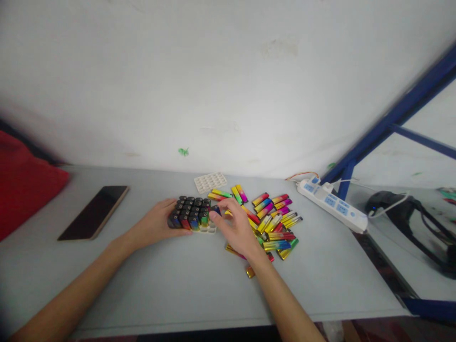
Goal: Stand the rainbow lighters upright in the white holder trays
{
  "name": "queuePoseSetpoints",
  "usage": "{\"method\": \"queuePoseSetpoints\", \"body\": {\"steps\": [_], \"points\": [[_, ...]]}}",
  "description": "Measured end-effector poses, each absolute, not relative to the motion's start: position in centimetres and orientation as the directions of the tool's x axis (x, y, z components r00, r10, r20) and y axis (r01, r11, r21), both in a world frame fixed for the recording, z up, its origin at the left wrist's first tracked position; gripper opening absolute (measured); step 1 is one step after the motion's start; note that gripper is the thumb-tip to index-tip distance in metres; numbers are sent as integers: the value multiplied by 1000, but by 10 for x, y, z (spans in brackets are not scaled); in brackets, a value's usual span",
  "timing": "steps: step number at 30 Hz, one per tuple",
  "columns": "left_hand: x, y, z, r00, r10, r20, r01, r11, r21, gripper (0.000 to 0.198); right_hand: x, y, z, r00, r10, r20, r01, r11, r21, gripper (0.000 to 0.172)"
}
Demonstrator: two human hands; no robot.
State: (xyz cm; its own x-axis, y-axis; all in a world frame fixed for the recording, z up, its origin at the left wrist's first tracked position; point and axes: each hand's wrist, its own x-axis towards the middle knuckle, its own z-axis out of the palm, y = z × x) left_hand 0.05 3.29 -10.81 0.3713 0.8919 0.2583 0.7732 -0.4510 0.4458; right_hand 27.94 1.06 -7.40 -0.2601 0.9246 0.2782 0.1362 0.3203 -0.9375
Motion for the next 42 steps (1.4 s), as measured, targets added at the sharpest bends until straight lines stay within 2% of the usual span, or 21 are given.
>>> {"method": "queuePoseSetpoints", "body": {"steps": [2,4,7,12,18,25,28,34,37,40,42], "points": [[0,33,-109,386,891,237,762,-454,462,61,280,9,-74,-267,889,373,295,444,-846,30],[0,33,-109,390,890,237,760,-456,463,59,280,8,-76,-296,878,376,370,469,-802,26],[1,33,-107,384,892,238,760,-452,468,56,280,7,-81,-333,873,357,385,472,-793,24],[2,32,-105,381,903,200,772,-430,469,64,283,9,-85,-457,814,359,433,556,-710,29],[2,32,-104,399,891,215,761,-453,464,60,279,9,-86,-563,723,400,353,648,-675,43],[0,33,-109,395,886,242,753,-463,467,58,282,13,-85,-567,736,371,406,641,-651,46],[0,32,-109,389,892,232,758,-453,469,60,284,14,-84,-576,725,377,434,663,-610,43],[0,32,-105,387,898,209,764,-439,472,62,270,14,-90,-525,769,365,594,638,-490,41],[0,33,-105,378,902,207,772,-431,468,61,277,17,-90,-532,771,352,601,636,-484,41],[0,33,-106,376,902,214,771,-433,467,60,295,25,-91,-458,802,382,641,596,-483,32],[0,33,-106,383,895,227,765,-445,465,59,308,31,-95,-383,832,402,724,541,-428,25]]}}
